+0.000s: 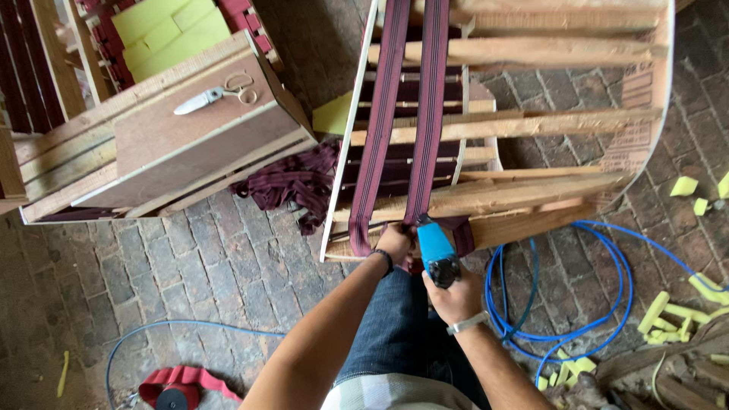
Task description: The person weaves maroon fabric straps through the slats of a wooden chair seat frame, using a pneumatic staple gun to secure the straps. They cut excess strap with scissors, adjust the weave, and flip the chair to continue attaching straps to the underside.
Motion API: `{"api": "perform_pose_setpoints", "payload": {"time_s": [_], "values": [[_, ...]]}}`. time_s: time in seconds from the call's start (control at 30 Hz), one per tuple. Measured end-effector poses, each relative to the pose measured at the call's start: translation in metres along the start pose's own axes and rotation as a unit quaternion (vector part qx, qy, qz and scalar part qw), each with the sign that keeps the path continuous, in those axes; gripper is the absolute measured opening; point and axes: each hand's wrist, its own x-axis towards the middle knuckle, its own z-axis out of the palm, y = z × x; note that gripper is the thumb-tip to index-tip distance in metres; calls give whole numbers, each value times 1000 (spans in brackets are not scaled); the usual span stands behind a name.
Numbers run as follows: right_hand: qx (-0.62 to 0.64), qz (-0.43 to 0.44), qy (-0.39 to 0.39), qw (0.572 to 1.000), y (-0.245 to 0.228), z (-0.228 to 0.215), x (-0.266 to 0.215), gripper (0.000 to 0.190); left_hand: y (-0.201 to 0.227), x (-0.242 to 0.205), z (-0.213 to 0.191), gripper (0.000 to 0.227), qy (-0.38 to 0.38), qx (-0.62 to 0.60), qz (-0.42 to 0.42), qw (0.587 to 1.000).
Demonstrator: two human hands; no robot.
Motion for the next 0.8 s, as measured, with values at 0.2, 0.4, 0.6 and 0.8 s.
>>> {"api": "perform_pose_setpoints", "payload": {"time_s": [0.2,0.4,0.6,0.8], "values": [[2,46,-18,999,-43,-60,58,26,102,-81,-27,24,130,264,156,943],[51,171,-118,977,-85,-77,133,21,251,-68,-69,17,225,236,281,903],[107,200,-117,967,-99,-64,163,24,329,5,-77,31,136,313,265,902],[86,213,-109,967,-93,-57,169,23,336,23,-87,29,13,143,48,988]]}}
